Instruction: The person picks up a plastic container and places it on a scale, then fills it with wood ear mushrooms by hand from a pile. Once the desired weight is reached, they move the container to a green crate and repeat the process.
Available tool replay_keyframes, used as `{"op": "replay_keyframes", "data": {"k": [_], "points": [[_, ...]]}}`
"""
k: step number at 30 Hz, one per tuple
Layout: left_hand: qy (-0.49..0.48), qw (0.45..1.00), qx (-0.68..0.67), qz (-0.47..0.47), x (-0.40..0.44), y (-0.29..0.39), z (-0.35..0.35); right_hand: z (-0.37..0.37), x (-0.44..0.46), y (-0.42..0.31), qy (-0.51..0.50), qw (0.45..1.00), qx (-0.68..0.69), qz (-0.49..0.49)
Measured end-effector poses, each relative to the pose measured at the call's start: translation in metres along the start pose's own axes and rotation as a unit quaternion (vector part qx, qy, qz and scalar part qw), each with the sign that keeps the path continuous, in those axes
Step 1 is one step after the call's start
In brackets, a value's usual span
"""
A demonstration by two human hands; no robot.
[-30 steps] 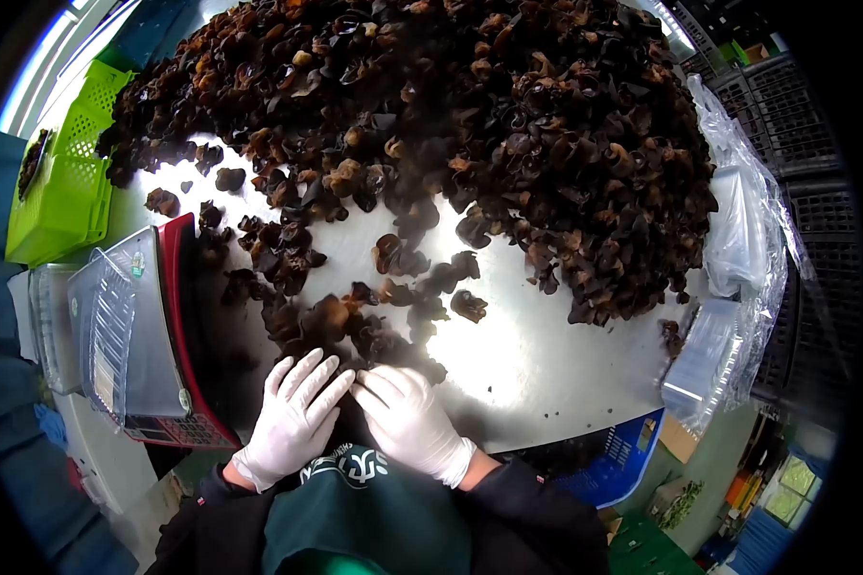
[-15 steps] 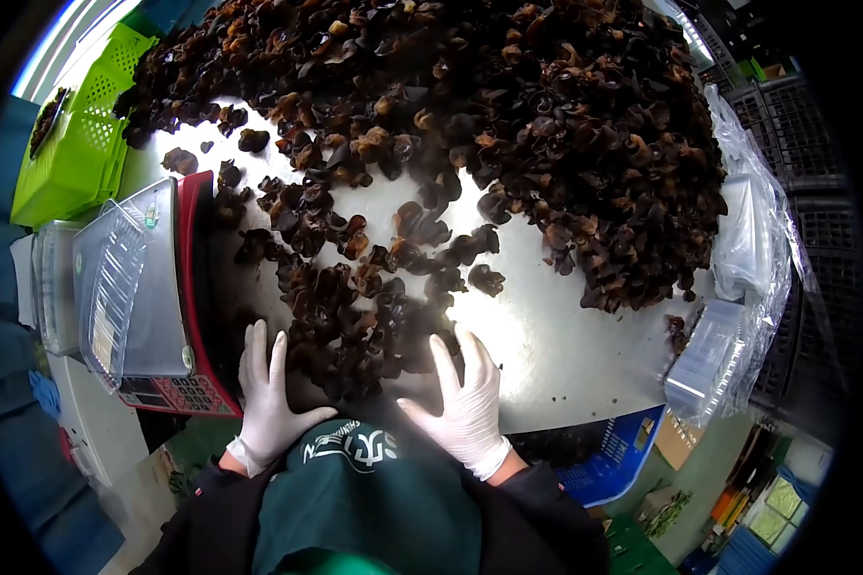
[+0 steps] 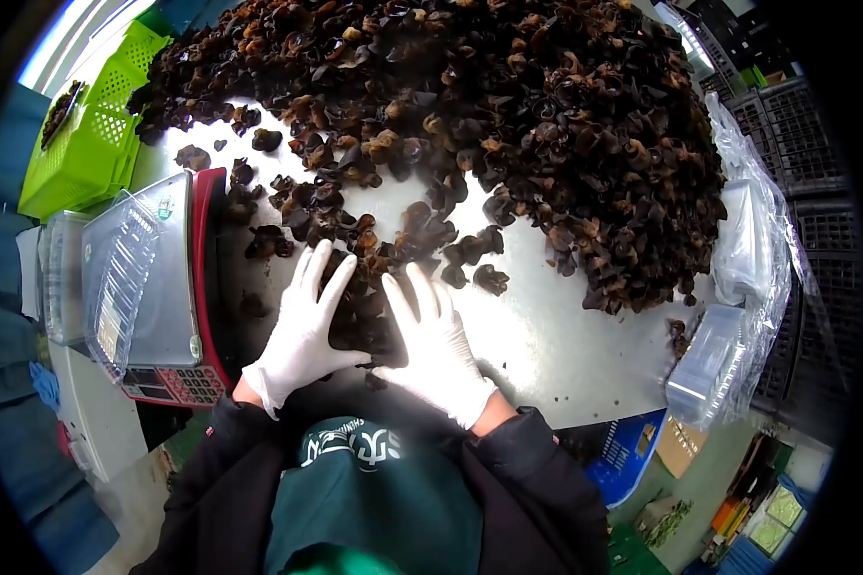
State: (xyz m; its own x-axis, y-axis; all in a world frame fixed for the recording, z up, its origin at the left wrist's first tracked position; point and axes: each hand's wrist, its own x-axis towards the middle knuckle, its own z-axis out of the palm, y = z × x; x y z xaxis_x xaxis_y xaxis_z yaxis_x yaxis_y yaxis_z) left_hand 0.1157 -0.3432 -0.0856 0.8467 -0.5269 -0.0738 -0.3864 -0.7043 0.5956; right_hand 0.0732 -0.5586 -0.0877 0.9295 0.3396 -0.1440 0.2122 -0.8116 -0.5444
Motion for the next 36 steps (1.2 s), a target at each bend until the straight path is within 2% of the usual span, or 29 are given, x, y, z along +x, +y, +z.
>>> {"op": "replay_keyframes", "data": {"k": [3,7,8,11,13,14,17,20,21,24,27,31,34,36], "points": [[-0.006,0.997,-0.034,0.062,-0.005,0.0,0.008,0.004,-0.003,-0.007,-0.018,1.0,0.014,0.008],[0.014,0.996,-0.067,0.051,0.004,-0.004,0.012,-0.005,0.01,-0.006,0.01,1.0,-0.007,0.001],[0.008,0.997,-0.075,0.028,0.011,-0.002,0.011,-0.01,0.018,-0.012,-0.016,0.998,-0.013,0.056],[0.032,0.991,-0.119,0.043,0.027,-0.005,0.014,0.001,0.032,0.007,0.048,0.998,-0.021,-0.031],[0.033,0.98,-0.191,0.043,0.03,-0.005,0.015,0.003,0.035,0.011,0.1,0.986,-0.073,-0.108],[0.061,0.973,-0.214,0.064,0.027,-0.008,0.024,0.002,0.034,0.009,0.094,0.984,-0.095,-0.117],[0.052,0.966,-0.252,0.019,0.019,0.0,0.022,0.003,0.029,-0.001,0.083,0.993,0.052,-0.064],[0.077,0.962,-0.261,0.033,0.019,0.004,0.014,-0.014,0.032,-0.011,0.083,0.992,0.052,-0.085],[0.066,0.953,-0.295,0.006,0.018,0.008,0.005,-0.022,0.035,-0.017,0.085,0.991,0.062,-0.084],[0.143,0.962,-0.23,0.026,0.017,0.011,-0.026,-0.043,0.054,-0.039,0.064,0.989,0.124,-0.041],[0.224,0.952,-0.206,0.027,0.003,0.011,-0.08,-0.064,0.09,-0.076,0.088,0.983,0.074,-0.141],[0.34,0.939,-0.052,0.01,-0.029,-0.019,-0.151,-0.071,0.151,-0.155,0.135,0.933,0.074,-0.324],[0.38,0.923,-0.041,-0.05,-0.067,-0.054,-0.183,-0.042,0.197,-0.205,0.084,0.913,0.103,-0.386],[0.373,0.922,-0.024,-0.096,-0.092,-0.079,-0.193,-0.012,0.222,-0.231,0.064,0.895,0.123,-0.425]]}}
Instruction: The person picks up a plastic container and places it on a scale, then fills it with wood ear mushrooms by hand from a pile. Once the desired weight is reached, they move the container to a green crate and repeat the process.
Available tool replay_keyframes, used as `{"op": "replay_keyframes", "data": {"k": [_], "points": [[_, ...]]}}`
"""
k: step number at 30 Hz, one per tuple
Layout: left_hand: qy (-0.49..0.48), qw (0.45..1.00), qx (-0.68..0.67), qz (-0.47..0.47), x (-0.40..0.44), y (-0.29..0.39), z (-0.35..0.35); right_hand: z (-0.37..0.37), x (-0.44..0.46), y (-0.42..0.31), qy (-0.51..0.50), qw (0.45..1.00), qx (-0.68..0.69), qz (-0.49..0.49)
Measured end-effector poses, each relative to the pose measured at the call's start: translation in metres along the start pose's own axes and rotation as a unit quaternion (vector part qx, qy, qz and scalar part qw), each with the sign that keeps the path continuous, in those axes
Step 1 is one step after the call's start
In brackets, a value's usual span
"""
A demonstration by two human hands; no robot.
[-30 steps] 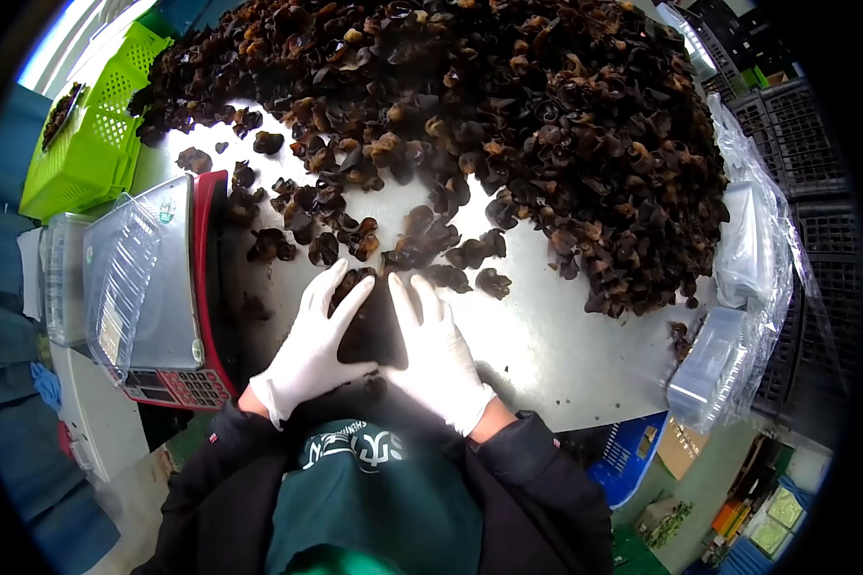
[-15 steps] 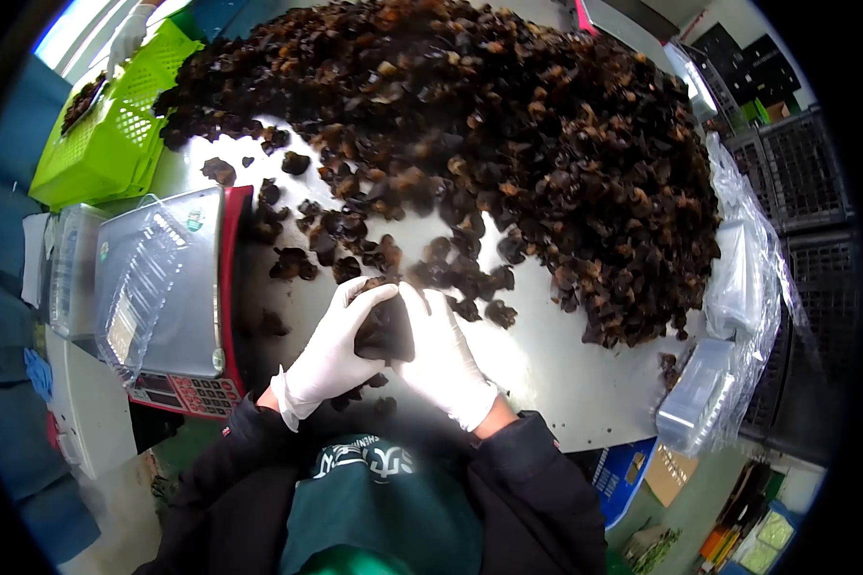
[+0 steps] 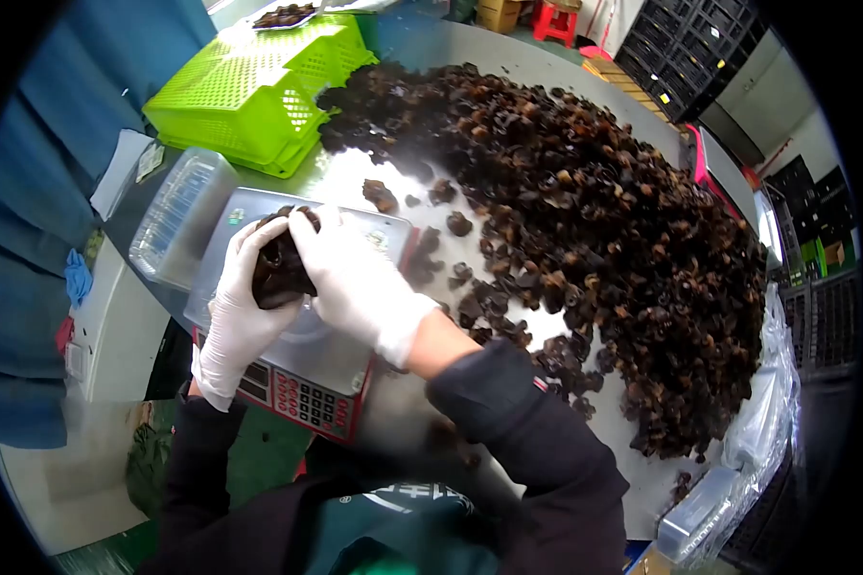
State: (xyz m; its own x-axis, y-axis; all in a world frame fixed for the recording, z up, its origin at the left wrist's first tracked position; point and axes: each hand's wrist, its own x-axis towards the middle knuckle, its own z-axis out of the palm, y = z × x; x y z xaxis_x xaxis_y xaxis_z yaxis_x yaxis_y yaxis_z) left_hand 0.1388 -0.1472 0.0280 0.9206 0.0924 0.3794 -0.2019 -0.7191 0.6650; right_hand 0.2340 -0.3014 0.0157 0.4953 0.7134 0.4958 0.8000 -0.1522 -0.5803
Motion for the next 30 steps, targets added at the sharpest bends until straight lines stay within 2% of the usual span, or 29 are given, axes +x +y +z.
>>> {"op": "replay_keyframes", "data": {"k": [1,2,3,5,6,9,12,14,17,18,19,21,23,25,28,29,30], "points": [[-0.001,1.0,0.014,-0.009,-0.005,-0.019,-0.007,0.014,0.009,0.005,-0.01,1.0,0.009,-0.019],[-0.013,1.0,0.016,-0.009,-0.01,-0.035,-0.014,0.023,0.016,0.01,-0.067,0.997,0.023,0.007],[-0.056,0.998,0.0,-0.038,-0.014,-0.044,-0.023,0.029,0.019,0.015,-0.1,0.995,-0.002,0.012],[-0.115,0.992,0.05,-0.034,-0.024,-0.057,-0.037,0.034,0.019,0.024,-0.163,0.985,-0.052,0.028],[-0.122,0.99,0.054,-0.046,-0.028,-0.056,-0.042,0.037,0.023,0.028,-0.2,0.975,-0.067,0.063],[-0.144,0.982,0.124,-0.022,-0.033,-0.065,-0.051,0.026,0.011,0.034,-0.146,0.986,-0.081,0.003],[-0.157,0.977,0.143,-0.007,-0.026,-0.052,-0.054,0.014,0.006,0.028,-0.157,0.986,-0.054,0.028],[-0.132,0.983,0.124,-0.016,-0.028,-0.054,-0.053,0.0,0.004,0.017,-0.18,0.982,-0.02,0.054],[-0.121,0.985,0.125,-0.004,-0.031,-0.058,-0.052,-0.029,-0.018,0.008,-0.111,0.991,0.001,0.078],[-0.127,0.982,0.14,0.012,-0.031,-0.06,-0.052,-0.04,-0.032,0.01,-0.118,0.987,0.0,0.112],[-0.134,0.978,0.154,0.029,-0.03,-0.062,-0.051,-0.052,-0.044,0.0,-0.079,0.981,0.058,0.165],[-0.1,0.982,0.157,0.044,-0.029,-0.061,-0.049,-0.069,-0.085,-0.001,-0.038,0.976,-0.009,0.216],[-0.096,0.983,0.151,0.05,-0.031,-0.064,-0.049,-0.08,-0.133,-0.005,0.002,0.956,0.021,0.293],[-0.099,0.985,0.121,0.075,-0.03,-0.062,-0.051,-0.087,-0.183,-0.019,-0.001,0.939,-0.021,0.344],[-0.025,0.98,0.179,0.086,-0.04,-0.029,-0.046,-0.093,-0.251,-0.044,-0.032,0.912,-0.146,0.381],[-0.005,0.977,0.186,0.1,-0.046,-0.021,-0.043,-0.097,-0.262,-0.053,-0.028,0.91,-0.104,0.4],[0.002,0.982,0.16,0.104,-0.055,-0.008,-0.034,-0.093,-0.281,-0.061,-0.041,0.894,-0.144,0.421]]}}
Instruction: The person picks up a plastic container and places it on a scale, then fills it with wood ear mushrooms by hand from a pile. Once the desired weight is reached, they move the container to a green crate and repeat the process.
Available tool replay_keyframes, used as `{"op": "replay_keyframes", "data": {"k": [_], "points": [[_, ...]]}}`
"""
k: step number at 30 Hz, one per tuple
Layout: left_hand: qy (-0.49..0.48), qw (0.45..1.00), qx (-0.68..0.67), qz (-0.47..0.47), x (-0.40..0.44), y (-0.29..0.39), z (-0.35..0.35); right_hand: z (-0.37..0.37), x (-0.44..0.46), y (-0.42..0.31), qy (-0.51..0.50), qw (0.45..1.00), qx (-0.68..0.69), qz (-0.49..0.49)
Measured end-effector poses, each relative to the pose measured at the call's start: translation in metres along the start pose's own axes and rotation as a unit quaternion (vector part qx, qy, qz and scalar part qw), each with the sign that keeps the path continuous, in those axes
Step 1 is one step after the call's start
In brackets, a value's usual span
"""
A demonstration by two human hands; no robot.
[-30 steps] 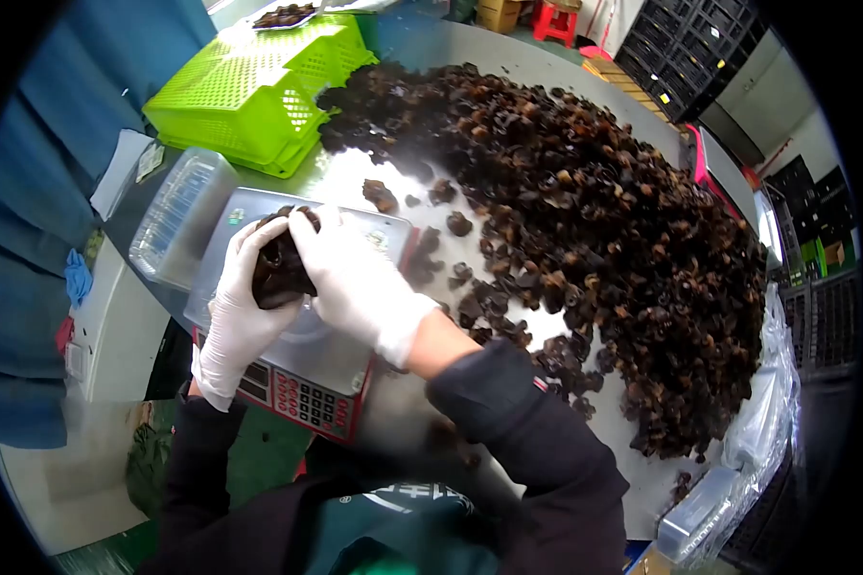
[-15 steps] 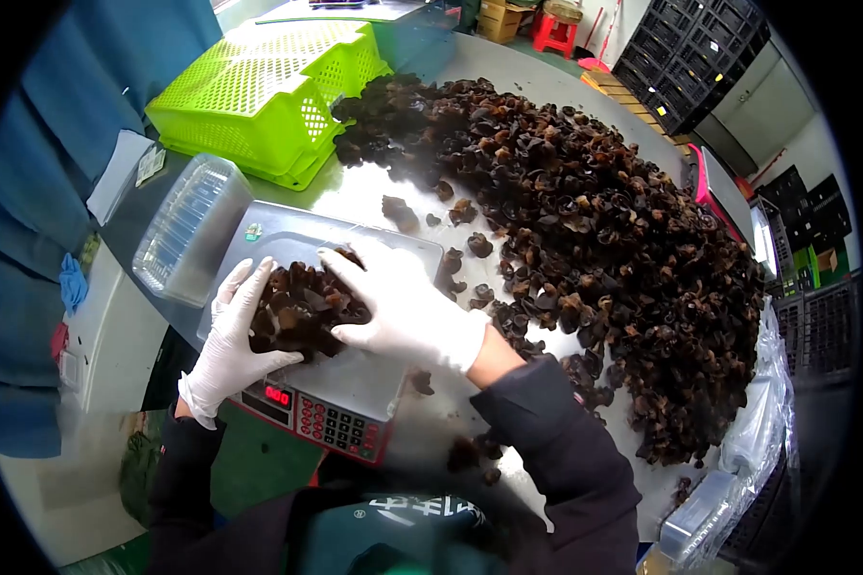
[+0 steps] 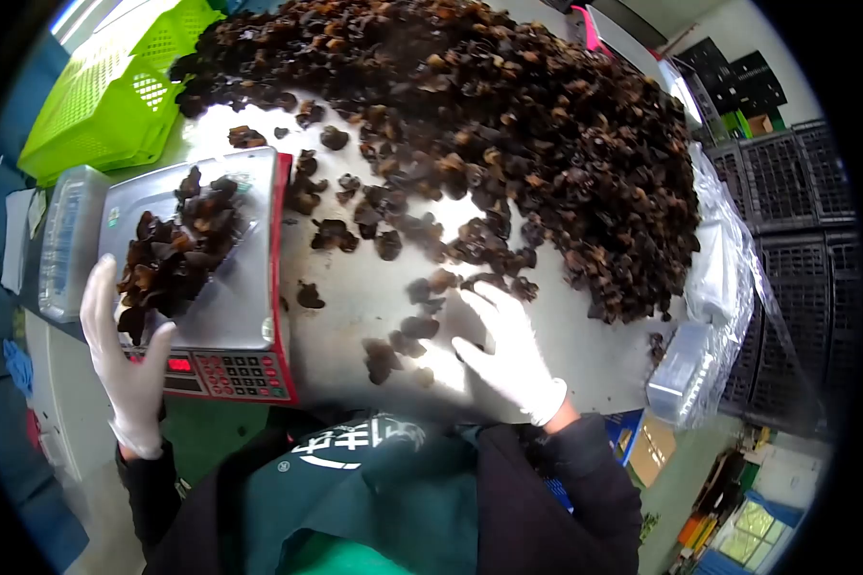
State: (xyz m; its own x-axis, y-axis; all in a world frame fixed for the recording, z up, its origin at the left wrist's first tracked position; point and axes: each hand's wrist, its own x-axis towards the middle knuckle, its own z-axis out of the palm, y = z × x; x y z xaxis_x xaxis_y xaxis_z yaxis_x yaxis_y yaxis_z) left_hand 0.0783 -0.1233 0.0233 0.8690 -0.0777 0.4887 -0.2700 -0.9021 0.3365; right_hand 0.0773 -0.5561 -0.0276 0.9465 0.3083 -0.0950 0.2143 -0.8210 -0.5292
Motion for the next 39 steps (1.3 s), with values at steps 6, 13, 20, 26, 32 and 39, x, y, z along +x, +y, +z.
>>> {"op": "replay_keyframes", "data": {"k": [6,13,20,26,32,39], "points": [[-0.304,0.926,-0.218,0.054,-0.032,0.119,0.085,0.055,-0.061,0.011,-0.02,0.993,-0.037,0.112],[-0.335,0.909,-0.241,-0.055,-0.06,0.16,0.173,0.084,-0.04,0.001,0.076,0.997,-0.021,0.025],[-0.316,0.906,-0.28,-0.031,-0.013,0.161,0.216,0.051,0.019,0.024,0.037,0.99,0.127,0.049],[-0.278,0.897,-0.344,0.022,-0.003,0.15,0.249,0.06,0.047,0.048,0.019,0.991,0.132,-0.009],[-0.248,0.884,-0.395,-0.018,-0.013,0.149,0.241,0.061,0.041,0.031,0.043,0.981,0.187,0.002],[-0.109,0.926,-0.359,-0.035,0.022,0.136,0.138,0.022,0.079,-0.039,0.013,0.954,0.287,-0.086]]}}
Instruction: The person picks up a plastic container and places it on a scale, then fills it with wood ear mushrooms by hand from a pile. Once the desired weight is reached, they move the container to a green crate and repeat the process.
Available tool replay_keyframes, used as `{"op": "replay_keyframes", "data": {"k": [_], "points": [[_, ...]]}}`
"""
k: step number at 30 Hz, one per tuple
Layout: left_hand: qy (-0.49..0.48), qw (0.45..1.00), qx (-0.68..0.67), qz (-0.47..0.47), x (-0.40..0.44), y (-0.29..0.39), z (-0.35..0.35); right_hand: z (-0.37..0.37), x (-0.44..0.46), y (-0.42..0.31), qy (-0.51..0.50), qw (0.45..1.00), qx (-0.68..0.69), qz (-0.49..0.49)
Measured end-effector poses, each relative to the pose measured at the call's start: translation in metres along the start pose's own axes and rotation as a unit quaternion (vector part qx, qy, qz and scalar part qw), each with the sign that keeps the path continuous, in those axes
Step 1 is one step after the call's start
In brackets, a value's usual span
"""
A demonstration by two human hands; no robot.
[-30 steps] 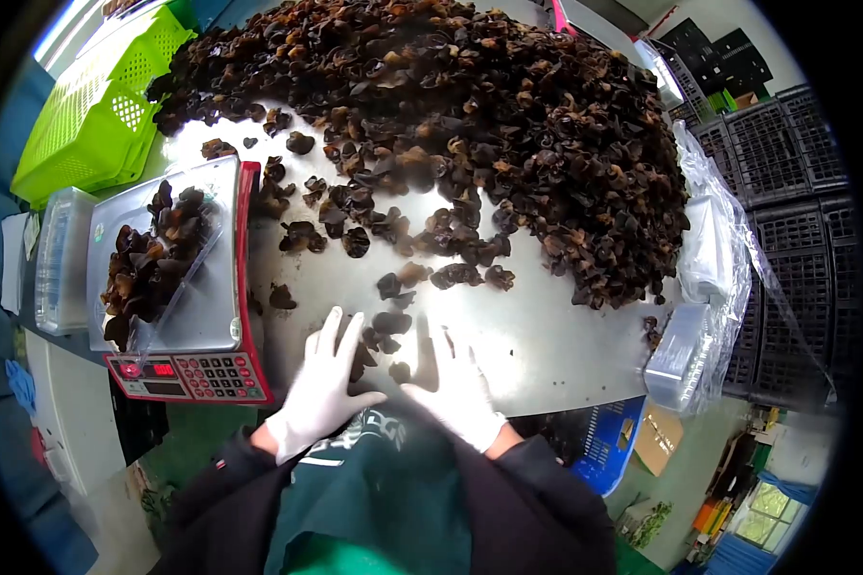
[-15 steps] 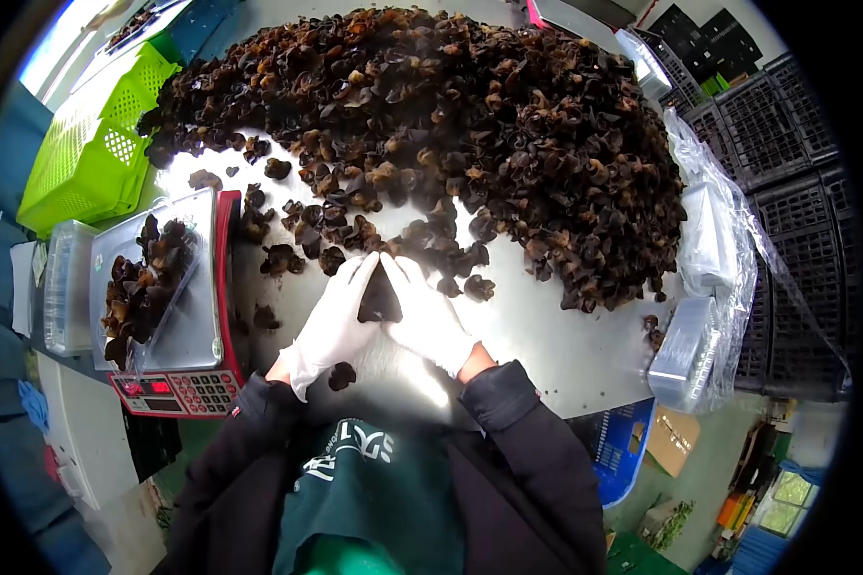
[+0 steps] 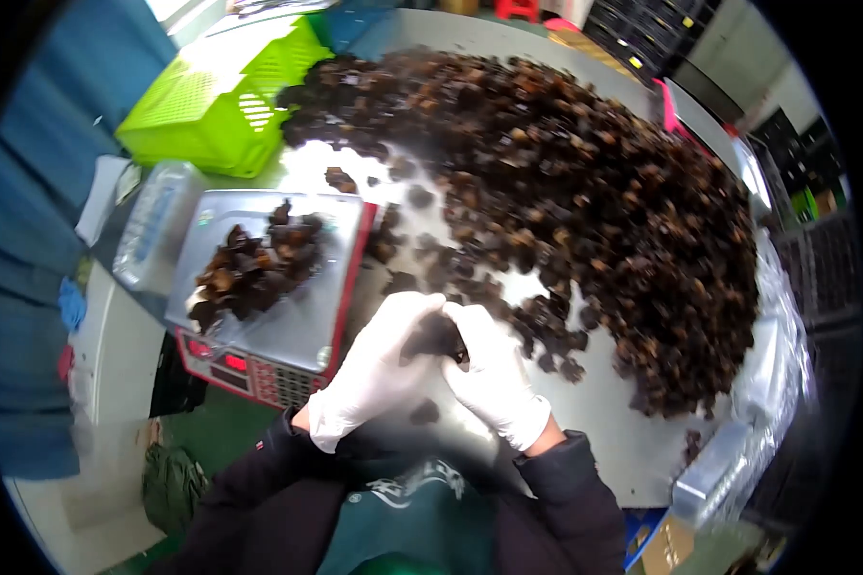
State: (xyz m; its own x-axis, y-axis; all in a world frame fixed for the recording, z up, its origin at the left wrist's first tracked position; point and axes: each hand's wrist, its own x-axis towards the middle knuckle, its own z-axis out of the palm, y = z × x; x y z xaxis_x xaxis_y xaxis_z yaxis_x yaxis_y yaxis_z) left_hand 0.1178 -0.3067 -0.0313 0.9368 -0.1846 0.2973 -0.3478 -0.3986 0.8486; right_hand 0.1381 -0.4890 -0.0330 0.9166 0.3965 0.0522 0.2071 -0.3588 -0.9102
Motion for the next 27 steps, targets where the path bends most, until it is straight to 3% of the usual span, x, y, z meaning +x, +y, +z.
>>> {"op": "replay_keyframes", "data": {"k": [1,4,6,8,11,13,17,21,24,27], "points": [[0.034,0.998,0.042,0.008,0.001,0.005,-0.02,0.0,0.019,-0.027,-0.02,0.995,-0.07,-0.067],[0.113,0.982,0.148,0.005,0.003,0.019,-0.085,0.03,0.075,-0.074,-0.043,0.962,-0.096,-0.25],[0.148,0.971,0.188,-0.007,-0.004,0.023,-0.124,0.06,0.104,-0.094,-0.087,0.952,-0.076,-0.284],[0.155,0.959,0.226,-0.076,-0.018,0.015,-0.152,0.091,0.128,-0.101,-0.117,0.932,-0.083,-0.332],[0.12,0.918,0.365,-0.098,-0.035,-0.019,-0.177,0.128,0.154,-0.087,-0.176,0.918,-0.158,-0.319],[0.097,0.888,0.44,-0.087,-0.042,-0.033,-0.182,0.127,0.157,-0.087,-0.156,0.923,-0.205,-0.286],[0.111,0.899,0.414,-0.084,-0.048,-0.036,-0.181,0.103,0.159,-0.089,-0.179,0.917,-0.25,-0.256],[0.109,0.906,0.395,-0.106,-0.049,-0.032,-0.18,0.084,0.151,-0.083,-0.133,0.93,-0.2,-0.277],[0.111,0.912,0.38,-0.109,-0.054,-0.031,-0.183,0.054,0.15,-0.077,-0.155,0.968,-0.104,-0.167],[0.12,0.915,0.371,-0.099,-0.057,-0.03,-0.19,0.026,0.136,-0.055,-0.089,0.993,-0.069,-0.042]]}}
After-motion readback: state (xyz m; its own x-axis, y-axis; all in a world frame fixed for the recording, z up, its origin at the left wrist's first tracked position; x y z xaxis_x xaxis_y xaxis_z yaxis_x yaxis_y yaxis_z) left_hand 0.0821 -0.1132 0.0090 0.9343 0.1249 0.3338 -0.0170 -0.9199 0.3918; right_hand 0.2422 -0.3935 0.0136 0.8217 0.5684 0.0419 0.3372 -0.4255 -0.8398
